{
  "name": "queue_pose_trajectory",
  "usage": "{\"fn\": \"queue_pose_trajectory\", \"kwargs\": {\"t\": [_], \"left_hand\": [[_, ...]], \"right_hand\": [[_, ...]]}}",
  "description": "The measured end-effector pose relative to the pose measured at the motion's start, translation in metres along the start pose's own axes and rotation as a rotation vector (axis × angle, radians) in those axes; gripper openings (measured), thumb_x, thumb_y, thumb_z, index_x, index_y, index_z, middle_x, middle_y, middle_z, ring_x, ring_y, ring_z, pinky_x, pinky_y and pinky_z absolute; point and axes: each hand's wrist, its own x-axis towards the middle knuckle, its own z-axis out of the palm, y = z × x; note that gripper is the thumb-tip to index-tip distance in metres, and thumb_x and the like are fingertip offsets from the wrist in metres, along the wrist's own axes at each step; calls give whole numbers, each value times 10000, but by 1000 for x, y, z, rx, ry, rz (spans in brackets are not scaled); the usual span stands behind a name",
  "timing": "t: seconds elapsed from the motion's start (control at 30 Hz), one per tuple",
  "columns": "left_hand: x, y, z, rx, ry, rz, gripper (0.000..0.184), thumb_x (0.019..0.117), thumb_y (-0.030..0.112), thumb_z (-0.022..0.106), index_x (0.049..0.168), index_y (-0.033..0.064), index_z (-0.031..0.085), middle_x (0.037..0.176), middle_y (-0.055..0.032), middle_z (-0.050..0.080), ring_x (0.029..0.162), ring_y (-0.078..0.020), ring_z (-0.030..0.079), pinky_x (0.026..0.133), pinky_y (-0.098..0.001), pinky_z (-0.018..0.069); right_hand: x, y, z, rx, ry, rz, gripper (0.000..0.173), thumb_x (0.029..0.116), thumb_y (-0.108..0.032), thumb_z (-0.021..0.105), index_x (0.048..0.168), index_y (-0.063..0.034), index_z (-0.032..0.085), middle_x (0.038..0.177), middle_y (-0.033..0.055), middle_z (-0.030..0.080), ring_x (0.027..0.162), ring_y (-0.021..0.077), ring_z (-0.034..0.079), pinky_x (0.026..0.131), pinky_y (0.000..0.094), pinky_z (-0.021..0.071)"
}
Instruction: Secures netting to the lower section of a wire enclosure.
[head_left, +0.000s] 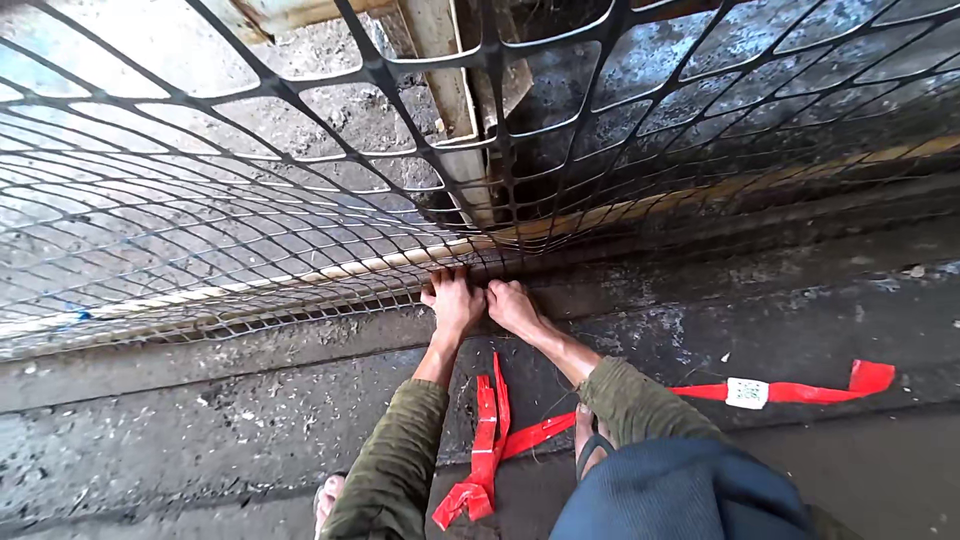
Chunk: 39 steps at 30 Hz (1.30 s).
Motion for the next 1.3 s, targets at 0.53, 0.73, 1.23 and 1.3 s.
{"fn": "queue_pose_trajectory", "kwargs": {"t": [0.53, 0.73, 1.23, 1.3], "left_hand": [[13, 12, 21, -310, 155, -144, 493, 952, 409, 496, 1321, 149, 693, 1518, -188, 493, 1513, -412, 258, 1116, -737, 128], [19, 17, 16, -367, 155, -188, 404, 959, 374, 520, 1133, 107, 768, 1354, -169, 630, 1460, -413, 343, 1104, -745, 134], [25, 23, 4, -426, 114, -251, 334, 998, 354, 550, 1023, 113, 780, 1268, -129, 678, 1403, -373, 419, 1089, -730, 166], [27, 25, 2, -425, 94, -277, 326, 1000, 362, 558, 1021, 122, 777, 1257, -121, 679, 1386, -370, 431, 1082, -722, 180]], "right_hand": [[-8, -8, -8, -222, -61, -11, 351, 1033, -236, 521, 1228, 14, 670, 1236, 220, 688, 1192, 383, 652, 965, 564, 516], [-6, -11, -9, -258, -87, -21, 340, 1041, -230, 499, 1151, 31, 688, 1204, 231, 697, 1176, 394, 657, 949, 579, 513], [-5, -13, -9, -289, -77, -45, 373, 1064, -254, 451, 1123, 23, 693, 1167, 224, 710, 1150, 393, 671, 923, 578, 523], [-5, -13, -10, -291, -73, -50, 371, 1061, -252, 457, 1107, 27, 696, 1160, 227, 711, 1146, 394, 673, 919, 578, 523]]}}
